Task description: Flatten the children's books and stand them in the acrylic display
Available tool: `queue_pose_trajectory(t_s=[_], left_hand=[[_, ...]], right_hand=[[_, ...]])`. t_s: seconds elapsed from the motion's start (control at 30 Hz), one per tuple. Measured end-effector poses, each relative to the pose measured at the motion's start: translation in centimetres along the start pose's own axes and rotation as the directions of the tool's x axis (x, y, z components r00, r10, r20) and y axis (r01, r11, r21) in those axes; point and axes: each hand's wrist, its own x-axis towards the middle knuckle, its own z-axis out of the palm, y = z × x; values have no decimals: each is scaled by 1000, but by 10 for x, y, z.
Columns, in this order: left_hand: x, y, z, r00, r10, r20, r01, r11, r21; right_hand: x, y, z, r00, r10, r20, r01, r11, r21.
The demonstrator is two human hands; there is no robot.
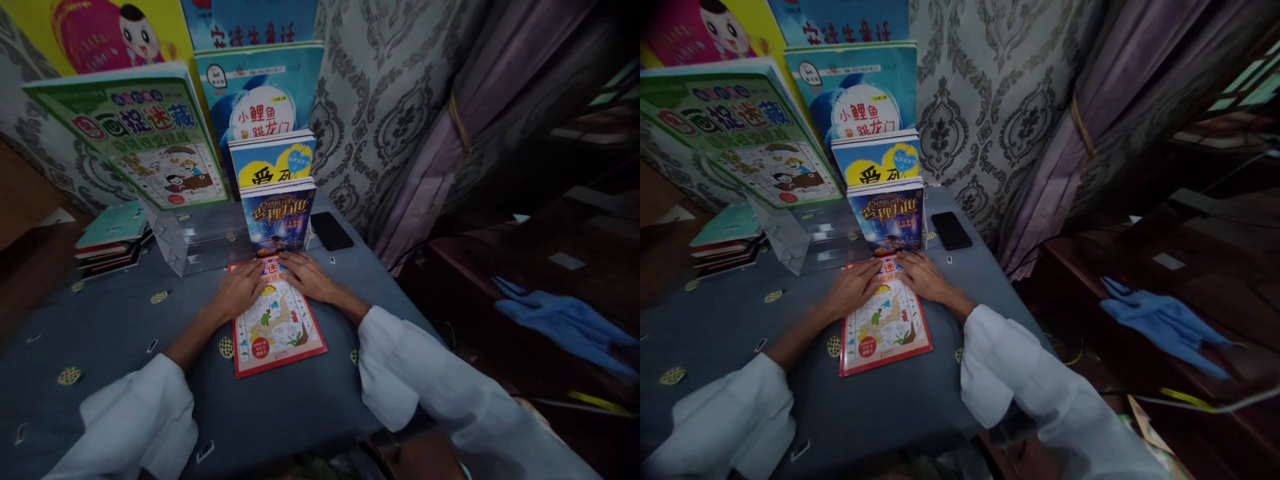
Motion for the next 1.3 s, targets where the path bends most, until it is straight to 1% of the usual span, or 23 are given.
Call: queue_pose_trajectory(t_s=[0.13,0.27,0.4,0.53,0.67,0.87,1.0,1.17,1.3], left_hand=[[14,5,7,997,67,-31,-67,998,-12],[29,10,13,991,126,-37,-127,992,-21],[39,13,16,988,142,-62,-144,989,-27],[39,12,16,987,141,-79,-144,989,-33],[38,11,17,989,130,-73,-134,990,-46],[38,11,17,991,121,-58,-126,987,-97],[38,12,17,992,120,-30,-123,988,-91],[39,13,15,990,138,-7,-139,987,-78],[39,12,16,993,122,3,-121,989,-79]], right_hand=[[0,-2,-1,1000,-2,1,2,1000,8],[0,0,1,999,-8,-31,9,999,41],[-2,5,4,996,-19,-83,26,996,83],[-4,8,6,992,-44,-116,58,990,127],[-10,5,5,993,-43,-111,60,986,154],[-30,-4,1,997,-39,-66,51,981,189],[-43,-8,0,998,-41,-41,49,977,208],[-59,-19,-3,998,-52,-40,60,970,237],[-77,-31,-6,998,-45,-54,57,963,263]])
